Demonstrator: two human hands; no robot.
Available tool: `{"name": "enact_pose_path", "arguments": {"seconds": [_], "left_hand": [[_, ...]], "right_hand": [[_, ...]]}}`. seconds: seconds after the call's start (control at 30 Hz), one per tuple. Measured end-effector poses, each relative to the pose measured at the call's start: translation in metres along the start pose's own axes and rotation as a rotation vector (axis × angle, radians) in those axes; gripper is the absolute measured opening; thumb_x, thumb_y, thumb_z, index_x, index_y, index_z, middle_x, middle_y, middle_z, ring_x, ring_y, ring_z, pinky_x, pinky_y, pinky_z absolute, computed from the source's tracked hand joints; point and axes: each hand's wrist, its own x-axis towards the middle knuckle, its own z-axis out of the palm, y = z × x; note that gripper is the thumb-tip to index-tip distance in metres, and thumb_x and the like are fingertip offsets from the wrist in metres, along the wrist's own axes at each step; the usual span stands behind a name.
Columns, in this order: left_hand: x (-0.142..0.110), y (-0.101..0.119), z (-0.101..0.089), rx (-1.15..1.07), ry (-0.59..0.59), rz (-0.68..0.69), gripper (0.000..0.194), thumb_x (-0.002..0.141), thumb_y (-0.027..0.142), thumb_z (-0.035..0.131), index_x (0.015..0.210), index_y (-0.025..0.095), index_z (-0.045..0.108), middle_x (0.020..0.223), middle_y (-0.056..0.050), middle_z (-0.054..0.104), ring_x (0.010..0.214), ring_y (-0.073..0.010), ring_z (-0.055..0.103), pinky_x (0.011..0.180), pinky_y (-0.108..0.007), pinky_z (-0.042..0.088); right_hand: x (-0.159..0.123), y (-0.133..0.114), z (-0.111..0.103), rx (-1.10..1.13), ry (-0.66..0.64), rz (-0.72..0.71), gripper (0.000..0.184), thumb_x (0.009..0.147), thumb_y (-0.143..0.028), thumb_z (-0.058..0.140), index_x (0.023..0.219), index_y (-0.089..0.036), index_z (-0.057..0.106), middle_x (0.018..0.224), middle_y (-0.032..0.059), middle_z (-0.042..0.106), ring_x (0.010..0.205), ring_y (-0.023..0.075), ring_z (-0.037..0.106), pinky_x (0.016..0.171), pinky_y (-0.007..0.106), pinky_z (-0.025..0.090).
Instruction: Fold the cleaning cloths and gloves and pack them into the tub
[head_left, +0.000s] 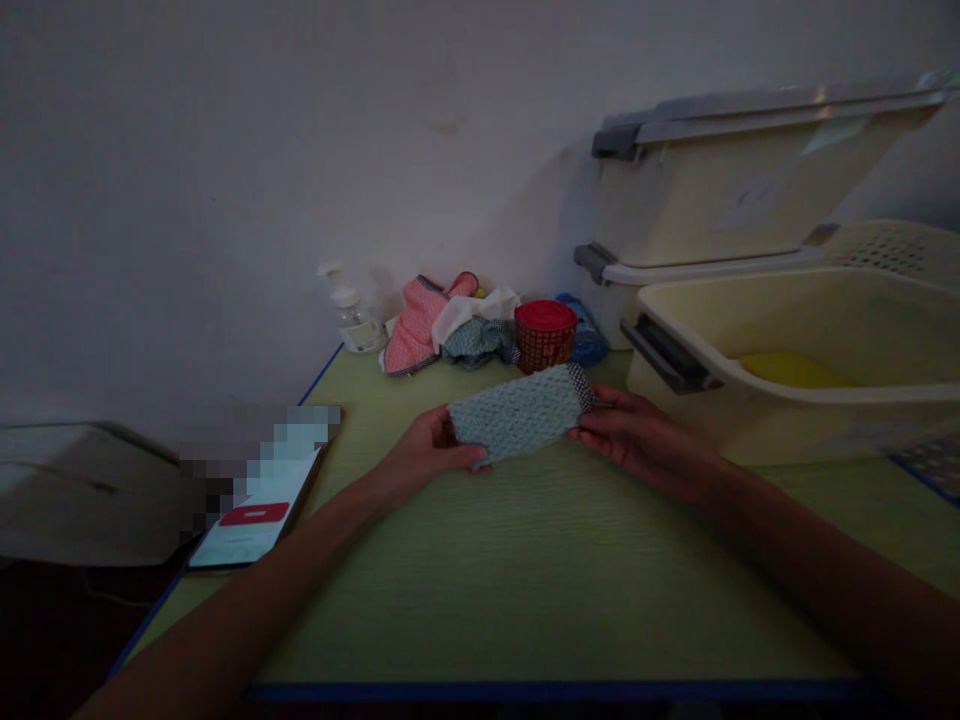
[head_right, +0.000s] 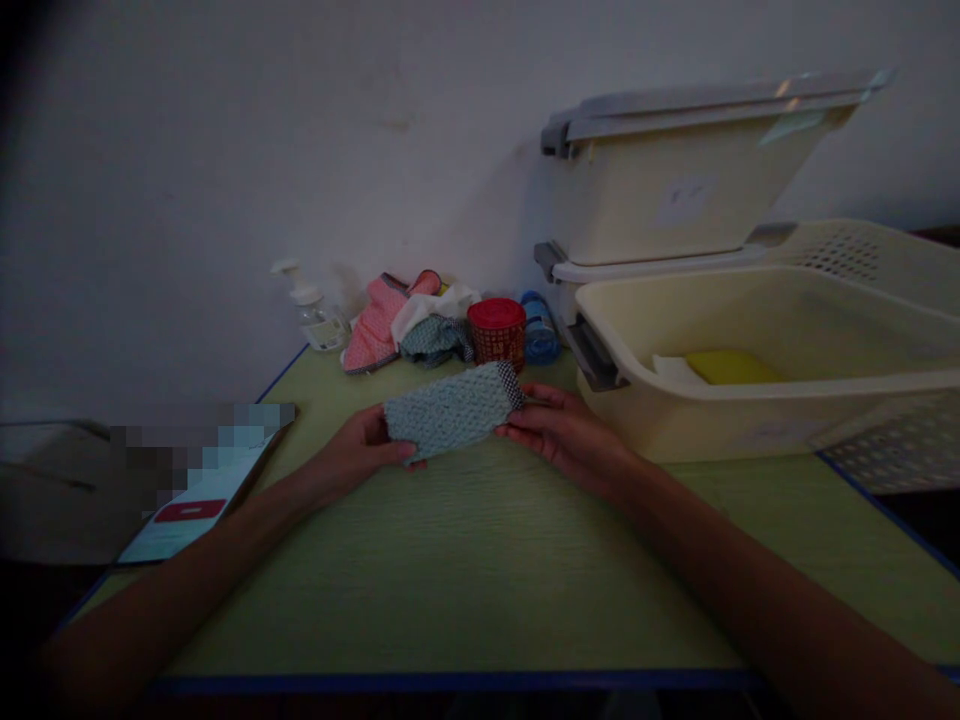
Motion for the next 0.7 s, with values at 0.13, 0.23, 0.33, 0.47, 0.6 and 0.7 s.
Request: {"name": "enact_pose_path", "arguments": {"seconds": [0.13,0.23,0.33,0.47,0.6,0.7], "left_hand": [[0.001,-0.004,-0.002,0.061,0.034,0.046,0.033,0.057,0.010,0.075,0.087,0.013,0.062,0.077,-0.002,0.068,0.062,-0.0120,0.062,0.060,-0.023,0.052],[0.001,-0.004,-0.004,0.067,0.019,0.047,0.032,0.058,0.010,0.075,0.087,0.013,0.061,0.075,-0.001,0.067,0.060,-0.0110,0.062,0.057,-0.022,0.052],[0.000,0.000,-0.005,0.046,-0.011,0.037,0.034,0.056,0.008,0.076,0.084,0.013,0.059,0.071,0.000,0.066,0.055,-0.0109,0.062,0.051,-0.019,0.051],[-0.003,0.007,-0.004,0.003,-0.070,0.020,0.037,0.051,0.009,0.080,0.081,0.013,0.059,0.066,0.001,0.065,0.050,-0.0106,0.062,0.045,-0.017,0.049],[-0.004,0.009,-0.003,-0.012,-0.144,-0.001,0.038,0.051,0.015,0.082,0.083,0.012,0.061,0.064,0.000,0.065,0.050,-0.0106,0.062,0.046,-0.017,0.050],[-0.004,0.008,-0.002,-0.040,-0.184,-0.016,0.041,0.051,0.018,0.083,0.084,0.012,0.061,0.062,0.001,0.065,0.049,-0.0104,0.061,0.045,-0.017,0.049]], "right_hand": [[0.000,0.001,0.001,0.014,0.028,0.033,0.024,0.064,-0.008,0.065,0.084,-0.020,0.061,0.081,-0.0015,0.068,0.068,0.0088,0.064,0.074,0.020,0.053],[-0.001,0.001,0.001,0.002,0.019,0.045,0.024,0.061,-0.009,0.067,0.082,-0.020,0.061,0.076,-0.0018,0.067,0.065,0.0086,0.063,0.067,0.020,0.053],[-0.002,0.001,0.001,0.007,-0.029,0.028,0.024,0.057,-0.010,0.068,0.078,-0.019,0.063,0.076,-0.0018,0.067,0.066,0.0091,0.063,0.068,0.020,0.052],[-0.002,0.004,0.001,0.014,-0.101,0.002,0.022,0.056,-0.013,0.069,0.077,-0.019,0.065,0.078,-0.0014,0.068,0.066,0.0092,0.062,0.067,0.021,0.051],[-0.003,0.009,0.001,0.054,-0.170,-0.038,0.018,0.060,-0.017,0.069,0.077,-0.020,0.065,0.079,-0.0007,0.068,0.066,0.0089,0.061,0.068,0.021,0.051],[-0.002,0.013,0.001,0.141,-0.260,-0.074,0.019,0.062,-0.018,0.069,0.080,-0.020,0.064,0.080,-0.0007,0.067,0.067,0.0087,0.060,0.068,0.020,0.050]]}}
